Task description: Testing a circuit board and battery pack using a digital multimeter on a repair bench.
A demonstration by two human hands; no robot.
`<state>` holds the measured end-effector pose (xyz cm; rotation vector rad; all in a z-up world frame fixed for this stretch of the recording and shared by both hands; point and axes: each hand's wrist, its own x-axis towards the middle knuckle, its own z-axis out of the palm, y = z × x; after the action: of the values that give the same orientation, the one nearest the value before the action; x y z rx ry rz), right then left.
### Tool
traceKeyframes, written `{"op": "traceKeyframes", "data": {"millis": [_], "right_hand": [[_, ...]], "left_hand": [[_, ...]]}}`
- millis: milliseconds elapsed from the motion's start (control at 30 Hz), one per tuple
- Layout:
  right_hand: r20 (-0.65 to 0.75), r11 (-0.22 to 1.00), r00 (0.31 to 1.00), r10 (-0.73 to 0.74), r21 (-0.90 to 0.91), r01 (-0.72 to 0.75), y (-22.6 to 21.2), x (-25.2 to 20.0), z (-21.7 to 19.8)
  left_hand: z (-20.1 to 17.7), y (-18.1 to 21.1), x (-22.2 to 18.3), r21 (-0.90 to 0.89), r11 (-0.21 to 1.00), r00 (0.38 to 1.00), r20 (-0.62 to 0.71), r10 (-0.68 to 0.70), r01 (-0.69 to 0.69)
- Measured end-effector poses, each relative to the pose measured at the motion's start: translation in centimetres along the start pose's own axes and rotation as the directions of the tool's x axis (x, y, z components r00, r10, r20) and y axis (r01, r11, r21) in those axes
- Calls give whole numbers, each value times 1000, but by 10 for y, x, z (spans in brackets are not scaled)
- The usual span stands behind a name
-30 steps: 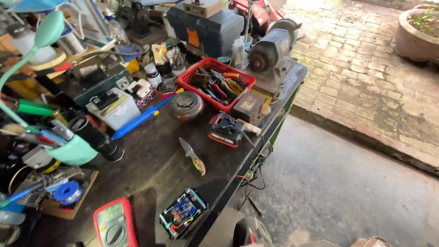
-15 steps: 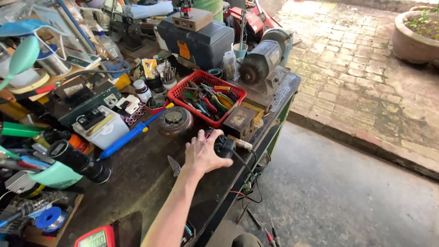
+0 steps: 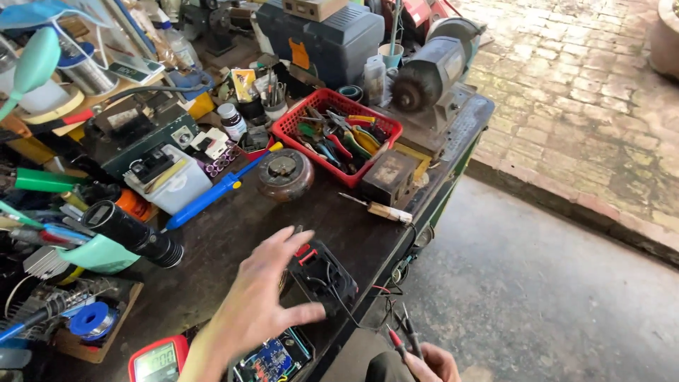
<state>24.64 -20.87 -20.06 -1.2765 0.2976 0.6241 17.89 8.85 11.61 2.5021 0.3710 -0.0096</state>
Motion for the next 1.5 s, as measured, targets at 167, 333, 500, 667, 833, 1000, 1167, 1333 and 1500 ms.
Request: {"op": "traceKeyframes", "data": {"millis": [167,333,500,667,833,1000,1167,1333,1500], "right_hand": [[-63,957,957,-285,-73,280,-55,-63,74],[-108,855,854,-509,-182,487,-24,-80,95],[-43,853,855,-517,-101,511,10,-79,87],[102,868,897,-431,-223,443,-45,-86,100],[-115,917,982,148,-357,-180,-157,-116,135],[416,369,567,-711,-465,805,-168,-85,134],[477,297,444,-759,-353,887,-134,-36,145],[463,195,414,-784,-449,872,-101,-26,154],[342,305,414,-844,-329,894,-108,-46,171]], "left_hand": [[114,-10,-47,189,976,958,-241,155,-111],[165,-4,-61,284,956,996,-14,86,-79],[176,5,-68,337,940,676,-680,285,-57],[154,1,-59,401,900,584,-694,421,-173],[132,5,-70,-851,495,703,-459,-543,-173],[39,-23,-49,-183,982,740,-667,-93,-41],[55,-45,-10,-188,980,907,-422,-15,-71],[81,-34,6,180,983,961,-267,74,-26],[100,-39,8,374,927,973,-199,115,-33]]}}
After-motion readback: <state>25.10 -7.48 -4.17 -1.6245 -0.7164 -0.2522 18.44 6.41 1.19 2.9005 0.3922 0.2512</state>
